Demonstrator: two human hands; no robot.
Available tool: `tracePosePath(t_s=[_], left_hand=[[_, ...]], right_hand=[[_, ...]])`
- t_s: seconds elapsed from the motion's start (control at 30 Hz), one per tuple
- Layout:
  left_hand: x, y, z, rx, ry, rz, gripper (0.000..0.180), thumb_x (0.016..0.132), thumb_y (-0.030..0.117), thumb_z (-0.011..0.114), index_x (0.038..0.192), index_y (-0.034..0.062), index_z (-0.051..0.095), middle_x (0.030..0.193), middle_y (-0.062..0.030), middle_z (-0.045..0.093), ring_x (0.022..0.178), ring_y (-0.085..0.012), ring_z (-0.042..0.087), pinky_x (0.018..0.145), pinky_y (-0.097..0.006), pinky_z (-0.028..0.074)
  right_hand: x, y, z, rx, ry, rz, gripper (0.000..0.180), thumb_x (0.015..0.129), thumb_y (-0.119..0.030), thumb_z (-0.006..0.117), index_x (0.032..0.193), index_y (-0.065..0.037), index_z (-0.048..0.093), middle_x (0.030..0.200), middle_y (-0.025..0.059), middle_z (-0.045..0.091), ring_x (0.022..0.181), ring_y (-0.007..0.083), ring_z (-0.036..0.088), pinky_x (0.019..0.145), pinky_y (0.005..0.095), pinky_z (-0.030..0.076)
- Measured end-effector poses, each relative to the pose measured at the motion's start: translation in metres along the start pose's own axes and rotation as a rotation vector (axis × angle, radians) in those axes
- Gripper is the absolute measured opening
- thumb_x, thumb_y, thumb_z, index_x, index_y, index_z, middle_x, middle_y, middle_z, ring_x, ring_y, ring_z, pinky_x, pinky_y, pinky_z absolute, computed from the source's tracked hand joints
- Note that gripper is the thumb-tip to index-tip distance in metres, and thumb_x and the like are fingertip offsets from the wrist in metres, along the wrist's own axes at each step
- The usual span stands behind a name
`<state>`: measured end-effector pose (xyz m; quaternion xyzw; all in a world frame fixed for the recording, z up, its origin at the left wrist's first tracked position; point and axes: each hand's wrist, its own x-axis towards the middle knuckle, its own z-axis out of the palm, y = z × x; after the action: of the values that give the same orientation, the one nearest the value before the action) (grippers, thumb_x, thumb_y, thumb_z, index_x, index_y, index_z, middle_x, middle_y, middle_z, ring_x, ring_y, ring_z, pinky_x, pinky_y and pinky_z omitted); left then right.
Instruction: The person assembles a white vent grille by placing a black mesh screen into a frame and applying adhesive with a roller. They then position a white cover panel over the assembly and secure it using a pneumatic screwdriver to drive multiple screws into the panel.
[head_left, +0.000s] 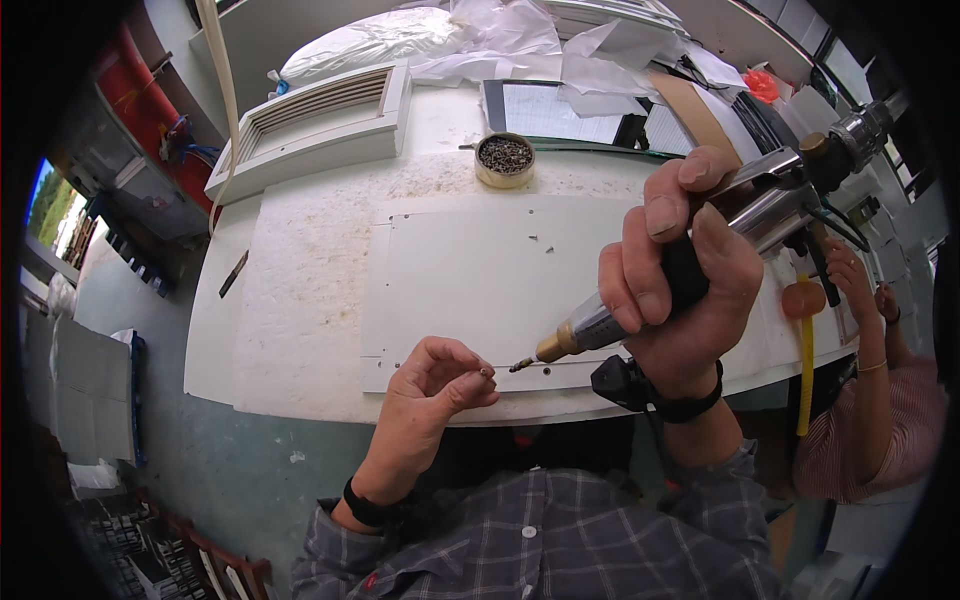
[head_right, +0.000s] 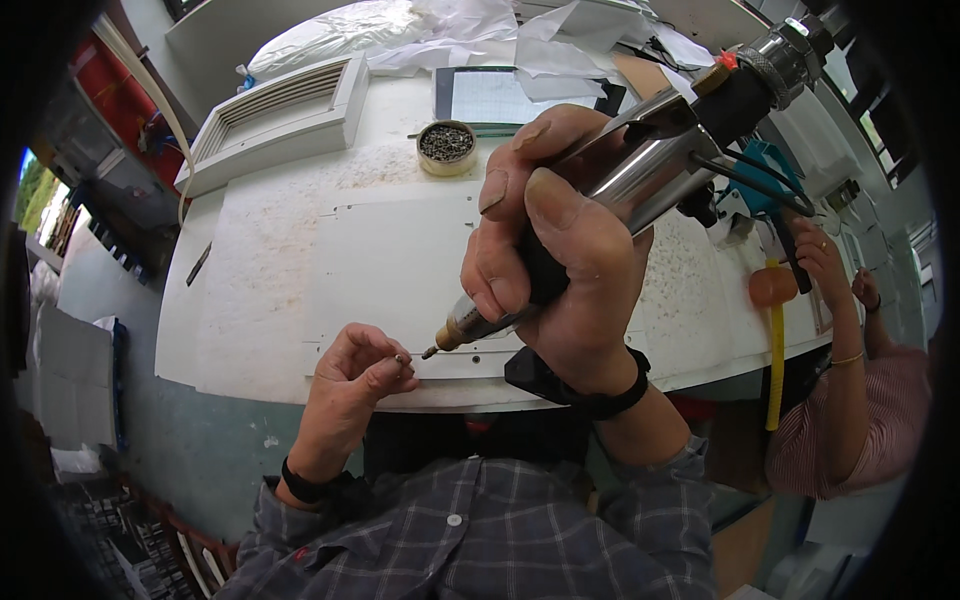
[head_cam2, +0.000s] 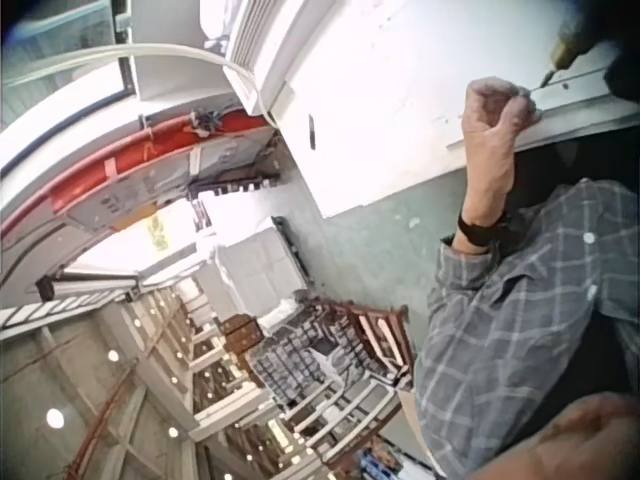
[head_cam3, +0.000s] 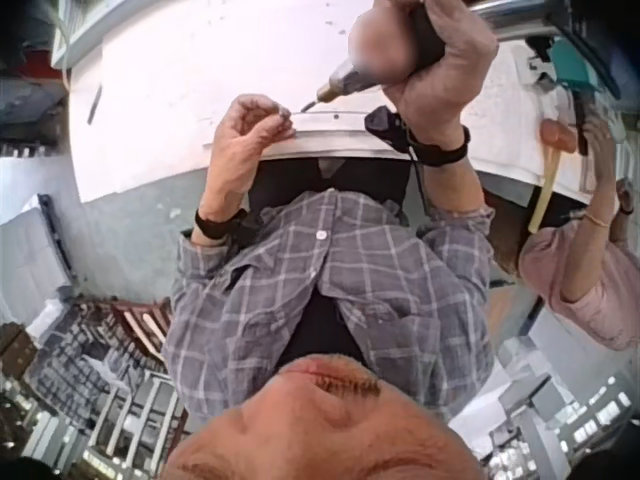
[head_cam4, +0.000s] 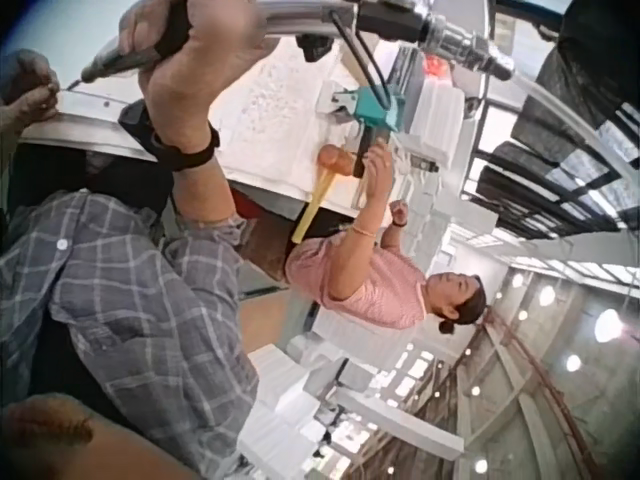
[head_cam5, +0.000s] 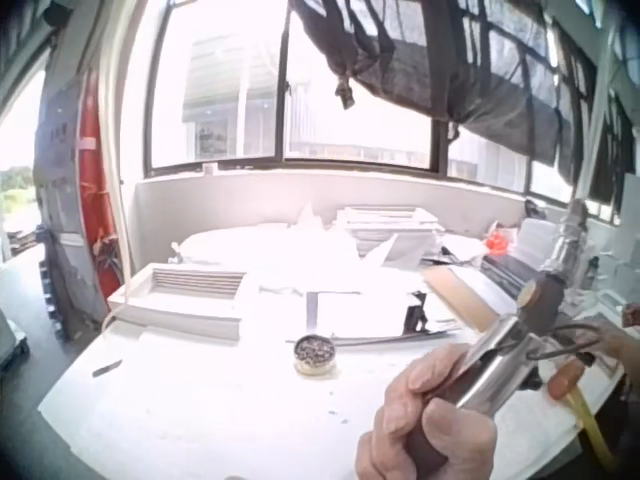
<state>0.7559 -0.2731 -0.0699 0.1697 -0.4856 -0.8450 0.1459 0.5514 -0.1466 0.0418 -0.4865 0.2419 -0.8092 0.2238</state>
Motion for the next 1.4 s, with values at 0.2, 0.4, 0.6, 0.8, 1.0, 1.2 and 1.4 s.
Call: tracePosePath(t_s=[0.2,0.4,0.6,0.8,1.0,1.2,1.4], left_hand=[[-0.001,0.001,0.004,-0.009,-0.02,-0.063,0.025,0.102,0.01,0.071,0.123,0.0048,0.057,0.111,-0.0067,0.068,0.105,-0.015,0.069,0.095,-0.033,0.063],[-0.002,0.001,0.006,0.011,-0.043,-0.069,0.025,0.103,0.011,0.07,0.124,0.0045,0.057,0.112,-0.0063,0.067,0.104,-0.0145,0.069,0.095,-0.032,0.062],[-0.001,-0.001,0.008,0.017,-0.033,-0.077,0.024,0.104,0.011,0.069,0.124,0.0041,0.057,0.111,-0.0057,0.068,0.101,-0.0138,0.07,0.093,-0.031,0.062],[0.003,-0.011,0.02,0.332,-0.005,0.12,0.016,0.103,0.005,0.068,0.117,0.0039,0.063,0.107,-0.0044,0.072,0.1,-0.0132,0.07,0.087,-0.03,0.06],[0.024,-0.019,0.036,0.941,-0.002,0.462,0.019,0.096,-0.001,0.068,0.113,0.0071,0.067,0.104,-0.0051,0.074,0.101,-0.0258,0.067,0.086,-0.038,0.053],[0.029,-0.028,0.035,1.088,-0.03,0.574,0.024,0.095,-0.003,0.066,0.114,0.0111,0.067,0.1,-0.0026,0.073,0.097,-0.027,0.063,0.086,-0.04,0.044],[0.032,-0.028,0.033,1.106,-0.049,0.575,0.025,0.095,-0.003,0.064,0.115,0.011,0.066,0.1,-0.0024,0.073,0.098,-0.0265,0.063,0.087,-0.04,0.043]], right_hand=[[-0.002,0.006,0.0,0.085,0.03,-0.011,0.026,0.109,-0.02,0.045,0.128,-0.004,0.047,0.105,0.0081,0.058,0.051,0.0078,0.046,0.043,0.0257,0.046],[-0.005,0.01,0.0,0.036,0.015,0.001,0.026,0.109,-0.021,0.045,0.129,-0.005,0.048,0.105,0.0073,0.059,0.05,0.0076,0.046,0.043,0.0257,0.046],[-0.006,0.013,0.0,0.021,0.023,0.01,0.026,0.108,-0.022,0.047,0.128,-0.006,0.048,0.105,0.0066,0.06,0.048,0.008,0.046,0.042,0.0265,0.045],[-0.006,0.007,0.001,-0.111,0.023,0.113,0.027,0.105,-0.022,0.056,0.126,-0.007,0.05,0.1,0.0067,0.06,0.044,0.01,0.044,0.04,0.0288,0.044],[-0.008,0.008,0.012,-0.364,0.049,0.189,0.028,0.096,-0.015,0.063,0.118,-0.001,0.051,0.09,0.0129,0.062,0.045,0.0101,0.05,0.04,0.0277,0.046],[-0.016,0.016,0.006,-0.432,0.101,0.182,0.025,0.092,-0.01,0.066,0.112,0.001,0.053,0.084,0.0153,0.064,0.045,0.0105,0.052,0.04,0.0257,0.046],[-0.016,0.017,0.004,-0.401,0.096,0.194,0.025,0.092,-0.009,0.067,0.111,0.001,0.054,0.085,0.0148,0.064,0.046,0.0107,0.053,0.04,0.0252,0.045]])
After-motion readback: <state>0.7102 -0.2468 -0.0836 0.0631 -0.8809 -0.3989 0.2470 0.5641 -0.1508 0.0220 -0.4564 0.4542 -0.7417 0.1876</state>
